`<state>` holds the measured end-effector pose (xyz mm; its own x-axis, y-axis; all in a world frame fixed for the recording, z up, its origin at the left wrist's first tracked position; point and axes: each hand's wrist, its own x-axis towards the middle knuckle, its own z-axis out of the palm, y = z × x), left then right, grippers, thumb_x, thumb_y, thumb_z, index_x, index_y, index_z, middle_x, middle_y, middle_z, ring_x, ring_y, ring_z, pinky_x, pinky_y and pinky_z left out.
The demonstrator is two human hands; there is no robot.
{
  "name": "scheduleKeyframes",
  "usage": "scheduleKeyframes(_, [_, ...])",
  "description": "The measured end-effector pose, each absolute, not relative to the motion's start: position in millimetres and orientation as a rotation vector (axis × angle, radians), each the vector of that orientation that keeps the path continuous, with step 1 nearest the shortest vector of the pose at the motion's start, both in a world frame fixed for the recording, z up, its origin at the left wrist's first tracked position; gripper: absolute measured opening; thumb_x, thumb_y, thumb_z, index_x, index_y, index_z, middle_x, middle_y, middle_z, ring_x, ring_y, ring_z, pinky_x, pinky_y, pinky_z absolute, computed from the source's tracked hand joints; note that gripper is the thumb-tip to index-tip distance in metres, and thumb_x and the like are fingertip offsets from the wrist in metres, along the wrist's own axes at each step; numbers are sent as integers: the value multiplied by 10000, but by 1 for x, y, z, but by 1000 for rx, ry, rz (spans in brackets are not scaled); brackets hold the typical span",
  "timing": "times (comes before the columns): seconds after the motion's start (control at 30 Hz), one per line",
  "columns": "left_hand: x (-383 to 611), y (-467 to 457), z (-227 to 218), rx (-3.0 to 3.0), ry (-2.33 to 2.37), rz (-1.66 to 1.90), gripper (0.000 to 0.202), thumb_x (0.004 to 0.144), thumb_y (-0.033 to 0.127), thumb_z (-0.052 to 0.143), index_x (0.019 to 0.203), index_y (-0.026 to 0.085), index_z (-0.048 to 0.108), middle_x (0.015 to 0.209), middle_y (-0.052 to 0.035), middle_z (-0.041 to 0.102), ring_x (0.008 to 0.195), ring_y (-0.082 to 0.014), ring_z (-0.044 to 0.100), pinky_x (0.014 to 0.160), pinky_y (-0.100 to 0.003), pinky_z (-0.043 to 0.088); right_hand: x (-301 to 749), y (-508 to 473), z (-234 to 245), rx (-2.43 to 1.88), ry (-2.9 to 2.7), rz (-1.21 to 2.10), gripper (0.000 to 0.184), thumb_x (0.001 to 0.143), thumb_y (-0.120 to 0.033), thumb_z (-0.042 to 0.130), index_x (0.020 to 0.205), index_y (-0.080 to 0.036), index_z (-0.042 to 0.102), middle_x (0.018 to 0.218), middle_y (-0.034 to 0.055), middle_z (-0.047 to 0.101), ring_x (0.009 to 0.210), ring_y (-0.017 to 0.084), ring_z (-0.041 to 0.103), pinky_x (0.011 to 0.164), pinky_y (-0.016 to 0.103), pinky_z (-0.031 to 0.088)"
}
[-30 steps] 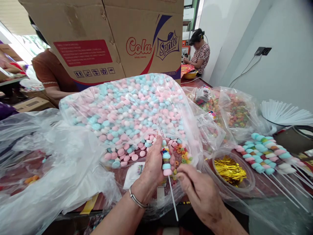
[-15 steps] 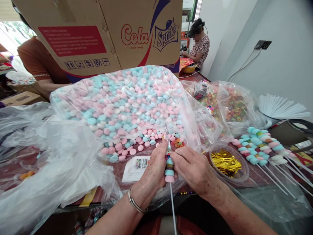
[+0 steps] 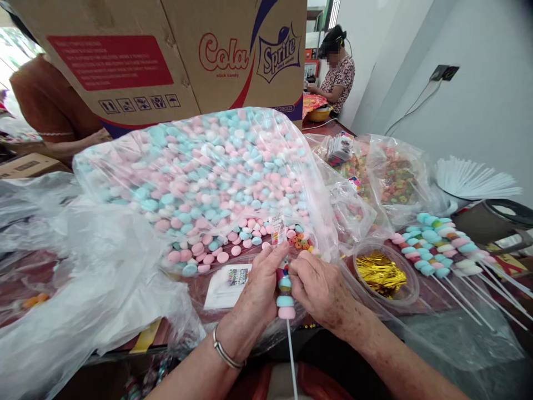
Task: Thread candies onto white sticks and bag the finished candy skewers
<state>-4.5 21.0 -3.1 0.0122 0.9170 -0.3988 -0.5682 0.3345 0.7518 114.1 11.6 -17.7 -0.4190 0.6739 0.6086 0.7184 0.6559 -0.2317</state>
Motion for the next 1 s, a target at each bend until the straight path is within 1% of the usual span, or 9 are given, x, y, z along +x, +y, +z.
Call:
scheduleKeyframes(0.2, [-13, 9, -5, 428, 986, 1167, 133, 702, 182, 731, 734, 136, 611, 669, 13, 613, 579, -87, 542, 566, -196, 448, 115, -11, -22, -945, -2210, 10, 204, 874, -73, 407, 735, -175, 517, 675, 26, 508, 634, 164, 466, 575, 291, 363])
scheduleKeyframes(0.33, [-15, -6, -12, 422, 979, 1056, 144, 719, 200, 698, 678, 130, 580, 611, 8, 582, 539, -87, 516, 531, -198, 425, 118, -31, -31, -851, -2250, 50, 120, 878, -116, 437, 803, -171, 512, 702, 37, 523, 647, 182, 459, 582, 312, 360])
scheduleKeyframes(0.43, [-15, -13, -15, 391, 947, 977, 138, 734, 226, 677, 723, 135, 573, 622, -6, 589, 514, -100, 516, 464, -202, 399, 121, -43, -39, -864, -2228, 136, 112, 883, -101, 435, 850, -176, 511, 718, 31, 535, 652, 173, 471, 608, 305, 385])
scheduleKeyframes(0.53, [-18, -10, -12, 317, 942, 1003, 141, 766, 252, 650, 757, 146, 557, 640, 0, 573, 495, -107, 512, 425, -217, 407, 128, -53, -43, -1015, -2039, 372, 99, 904, -112, 432, 896, -189, 495, 764, 22, 546, 680, 147, 502, 628, 262, 417])
scheduleKeyframes(0.6, [-20, -2, -6, 276, 944, 1072, 149, 783, 261, 641, 764, 151, 542, 640, 10, 558, 484, -103, 507, 427, -227, 430, 131, -58, -42, -1106, -1941, 610, 63, 925, -200, 439, 877, -196, 480, 746, 6, 520, 654, 130, 498, 587, 237, 411])
scheduleKeyframes(0.7, [-22, 16, 4, 317, 939, 1220, 173, 771, 253, 670, 769, 156, 528, 636, 23, 555, 471, -94, 510, 415, -217, 431, 129, -63, -41, -1132, -1928, 996, 173, 930, -335, 433, 833, -201, 484, 702, -16, 496, 592, 117, 474, 532, 224, 400])
scheduleKeyframes(0.77, [-20, 26, 9, 391, 932, 1298, 190, 758, 252, 695, 778, 159, 531, 634, 26, 563, 468, -92, 517, 405, -204, 422, 123, -64, -40, -1164, -1914, 1112, 181, 937, -328, 421, 856, -197, 516, 700, -14, 532, 600, 118, 508, 547, 217, 427])
scheduleKeyframes(0.87, [-16, 36, 15, 469, 917, 1329, 211, 752, 272, 714, 776, 160, 537, 592, 33, 559, 454, -93, 521, 401, -195, 419, 116, -60, -43, -1256, -1856, 964, 208, 965, -229, 364, 927, -189, 565, 694, -4, 601, 625, 123, 589, 575, 204, 467])
scheduleKeyframes(1.0, [-12, 39, 20, 495, 940, 1316, 221, 752, 298, 717, 788, 151, 555, 550, 26, 566, 441, -108, 541, 405, -202, 432, 118, -50, -50, -1215, -1855, 306, 270, 940, -144, 391, 1172, -116, 527, 796, 74, 696, 660, 171, 664, 605, 248, 513])
